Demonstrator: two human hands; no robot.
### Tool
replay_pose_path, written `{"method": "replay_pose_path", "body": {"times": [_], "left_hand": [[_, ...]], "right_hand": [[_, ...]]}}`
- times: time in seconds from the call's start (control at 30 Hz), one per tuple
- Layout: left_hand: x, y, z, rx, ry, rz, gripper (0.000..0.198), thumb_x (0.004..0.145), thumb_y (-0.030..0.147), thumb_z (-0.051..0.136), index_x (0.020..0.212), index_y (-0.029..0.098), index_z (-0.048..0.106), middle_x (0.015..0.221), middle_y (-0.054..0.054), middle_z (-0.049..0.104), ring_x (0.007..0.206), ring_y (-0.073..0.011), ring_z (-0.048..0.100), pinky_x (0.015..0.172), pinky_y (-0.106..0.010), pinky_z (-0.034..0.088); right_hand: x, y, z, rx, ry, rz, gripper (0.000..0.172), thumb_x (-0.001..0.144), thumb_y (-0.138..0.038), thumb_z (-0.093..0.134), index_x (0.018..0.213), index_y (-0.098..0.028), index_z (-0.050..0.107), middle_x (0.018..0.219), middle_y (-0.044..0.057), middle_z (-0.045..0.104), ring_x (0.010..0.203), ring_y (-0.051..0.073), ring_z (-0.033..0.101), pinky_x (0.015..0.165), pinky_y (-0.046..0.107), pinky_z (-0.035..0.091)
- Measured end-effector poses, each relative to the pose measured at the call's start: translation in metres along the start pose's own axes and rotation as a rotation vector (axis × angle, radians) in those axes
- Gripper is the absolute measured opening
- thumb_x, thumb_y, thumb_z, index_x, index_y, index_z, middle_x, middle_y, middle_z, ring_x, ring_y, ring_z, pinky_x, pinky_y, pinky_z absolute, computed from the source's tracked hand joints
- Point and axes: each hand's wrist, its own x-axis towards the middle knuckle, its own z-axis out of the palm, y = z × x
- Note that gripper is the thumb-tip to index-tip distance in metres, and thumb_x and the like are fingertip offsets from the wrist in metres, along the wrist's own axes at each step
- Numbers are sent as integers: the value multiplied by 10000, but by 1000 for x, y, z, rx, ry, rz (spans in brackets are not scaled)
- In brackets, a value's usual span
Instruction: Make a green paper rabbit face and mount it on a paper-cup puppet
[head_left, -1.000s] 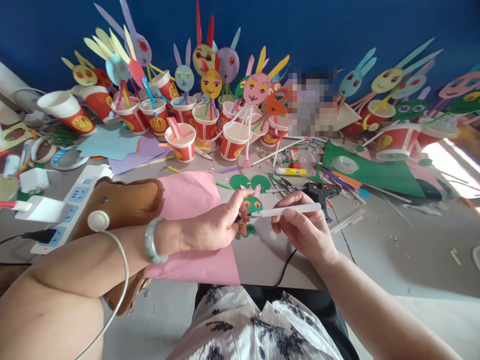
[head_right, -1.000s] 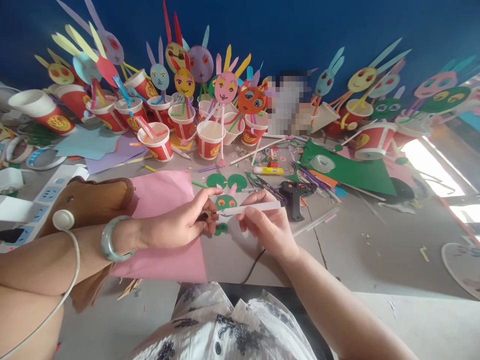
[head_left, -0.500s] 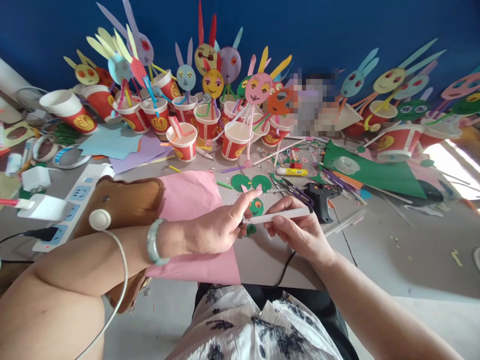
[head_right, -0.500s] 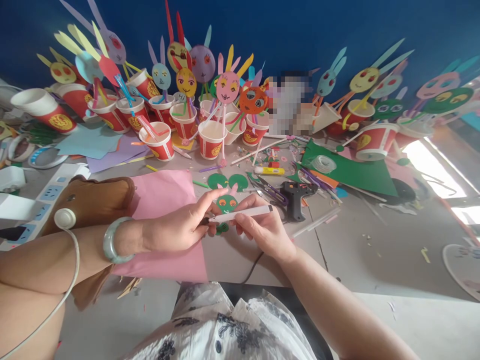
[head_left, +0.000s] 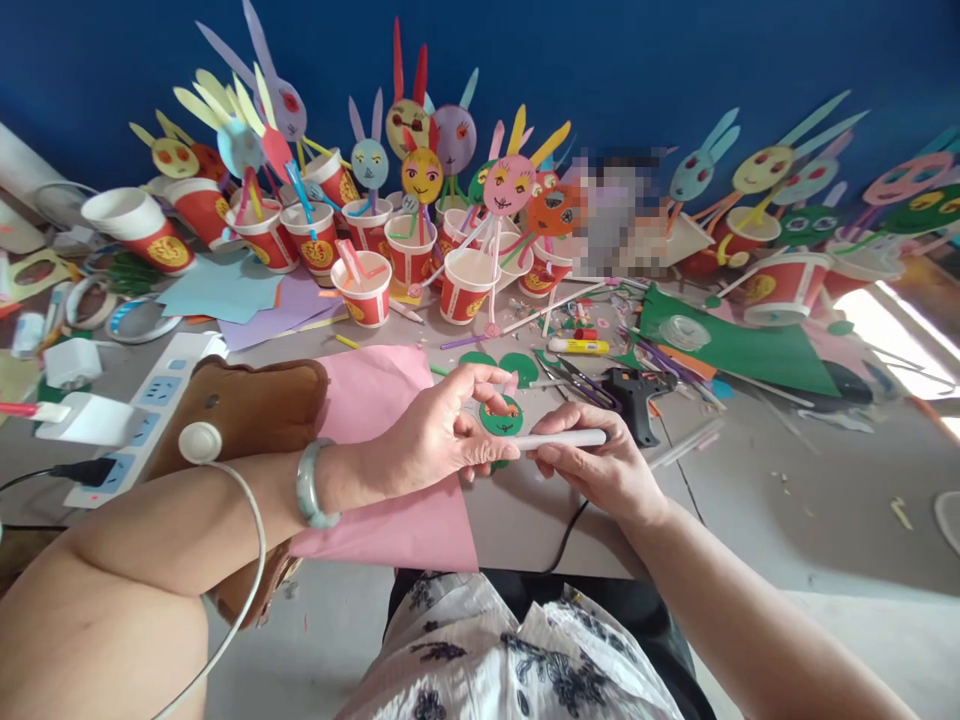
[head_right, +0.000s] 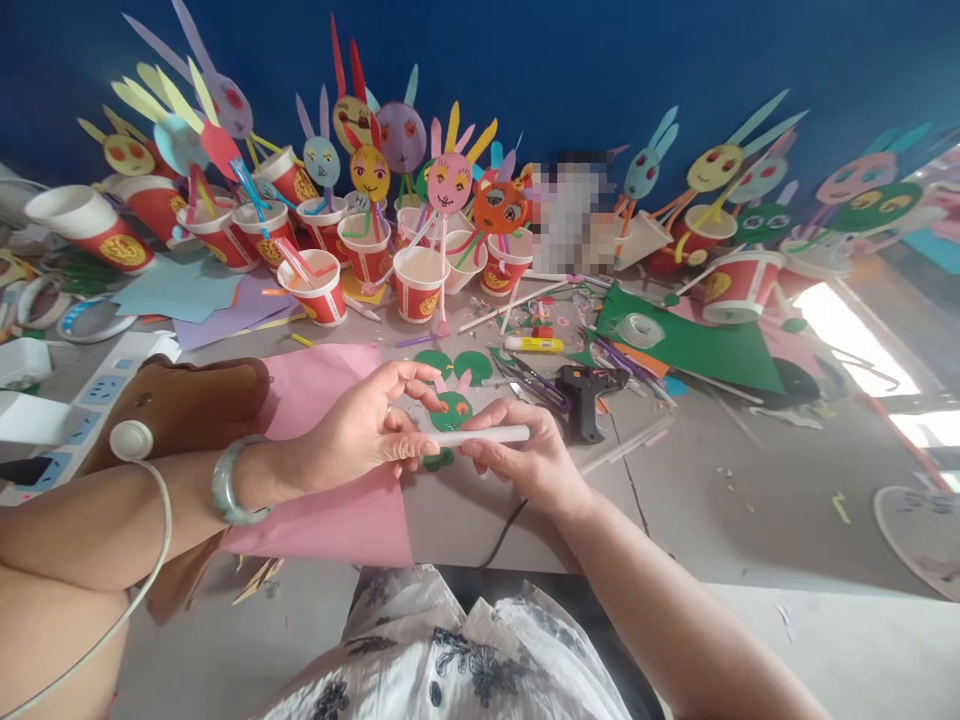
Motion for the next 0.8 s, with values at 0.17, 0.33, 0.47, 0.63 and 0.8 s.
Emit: {"method": "replay_pose_path", "body": {"times": [0.17,0.33,0.47,0.63,0.8], "left_hand": [[-2,3,3,64,111,124,446,1030,573,437,1246,192,521,1080,-60,652,480,-10,445,424,-176,384],[-6,4,4,281,55,218,455,1065,536,349,1220,166,564,1031,-67,654,689,-91,531,675,-237,478],[-10,9,4,442,-18,258,484,1079,506,283,1229,146,570,960,-66,646,787,-146,571,816,-301,486],[-14,10,4,537,-96,284,515,1087,475,205,1252,119,539,822,-31,599,695,-149,524,799,-316,481],[-15,10,5,579,-139,278,504,1090,464,200,1239,139,555,974,-68,631,780,-148,556,809,-302,477]], "right_hand": [[-3,-4,9,-301,-76,-277,237,815,-407,817,871,-183,765,706,44,749,542,130,616,505,240,464],[-8,-7,21,-578,-195,-555,175,947,-330,663,959,-170,732,670,26,703,529,109,567,511,234,441],[-13,-6,25,-566,-206,-600,199,969,-359,635,948,-172,700,635,18,674,518,114,549,498,241,438],[-16,-7,25,-507,-263,-579,181,976,-343,629,989,-177,702,681,31,717,536,113,586,494,231,453],[-17,-6,28,-426,-300,-593,158,983,-317,617,973,-175,688,661,12,694,509,93,545,471,216,432]]}}
